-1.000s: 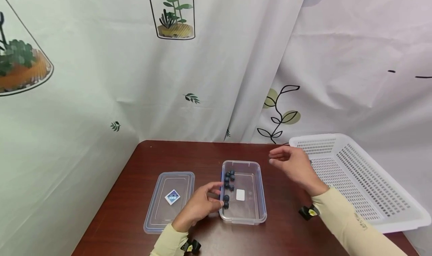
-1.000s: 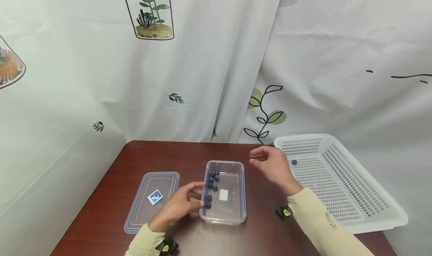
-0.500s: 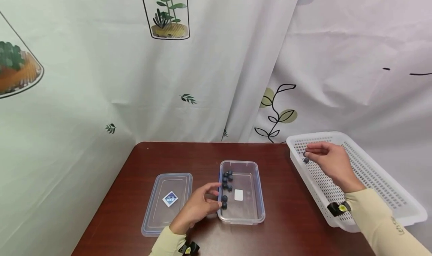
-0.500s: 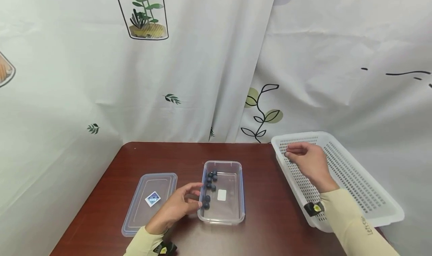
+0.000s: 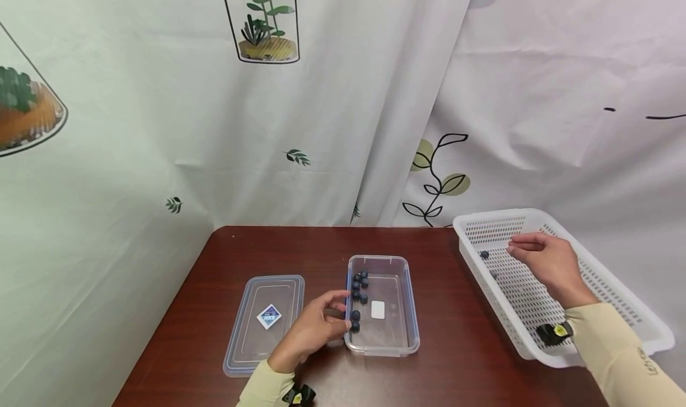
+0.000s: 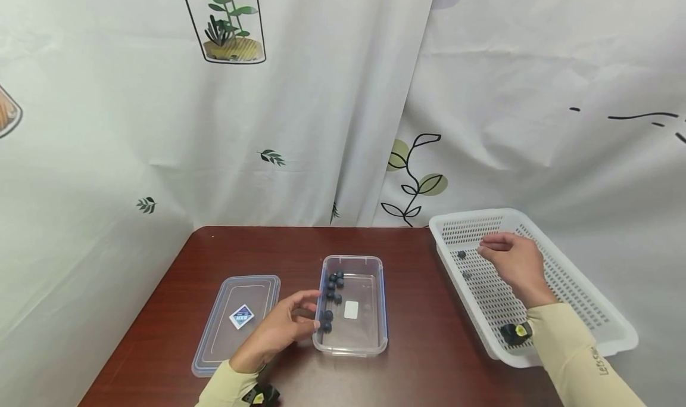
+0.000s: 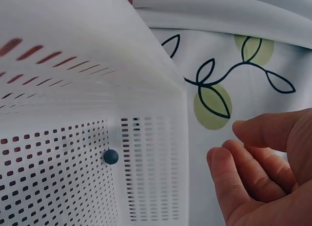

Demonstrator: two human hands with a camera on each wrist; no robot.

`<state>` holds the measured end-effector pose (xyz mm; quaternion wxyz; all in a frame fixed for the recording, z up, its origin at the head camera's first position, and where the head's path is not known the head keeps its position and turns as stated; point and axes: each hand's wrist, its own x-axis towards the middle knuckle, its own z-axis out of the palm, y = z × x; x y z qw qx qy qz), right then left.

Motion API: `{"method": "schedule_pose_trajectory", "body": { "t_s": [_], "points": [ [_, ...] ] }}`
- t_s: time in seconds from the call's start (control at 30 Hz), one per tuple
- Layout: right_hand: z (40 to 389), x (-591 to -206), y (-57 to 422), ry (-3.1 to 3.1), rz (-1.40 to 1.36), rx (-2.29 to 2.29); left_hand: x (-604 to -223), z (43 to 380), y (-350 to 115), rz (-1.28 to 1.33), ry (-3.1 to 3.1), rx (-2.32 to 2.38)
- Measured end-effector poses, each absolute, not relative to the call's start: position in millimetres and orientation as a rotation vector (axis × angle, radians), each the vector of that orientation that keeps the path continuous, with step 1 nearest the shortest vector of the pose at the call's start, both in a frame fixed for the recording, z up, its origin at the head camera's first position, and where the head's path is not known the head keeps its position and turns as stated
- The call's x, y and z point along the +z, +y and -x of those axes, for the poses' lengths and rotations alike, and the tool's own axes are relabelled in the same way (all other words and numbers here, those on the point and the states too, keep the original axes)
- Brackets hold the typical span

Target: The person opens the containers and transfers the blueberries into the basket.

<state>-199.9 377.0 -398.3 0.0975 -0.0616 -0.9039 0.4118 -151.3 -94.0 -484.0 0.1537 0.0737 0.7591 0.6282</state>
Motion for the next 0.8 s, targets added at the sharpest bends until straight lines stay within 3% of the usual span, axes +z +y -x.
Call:
{"method": "schedule_pose_trajectory", "body": {
  "t_s": [0.33,0.8],
  "points": [
    [202,-397,368,-2.696,0.182,1.180,-485,152,-95,-0.218,2.173,1.802],
    [202,-401,286,-2.694,-0.081,1.201,-485,150,-95,-0.208,2.162,1.821]
  ]
}}
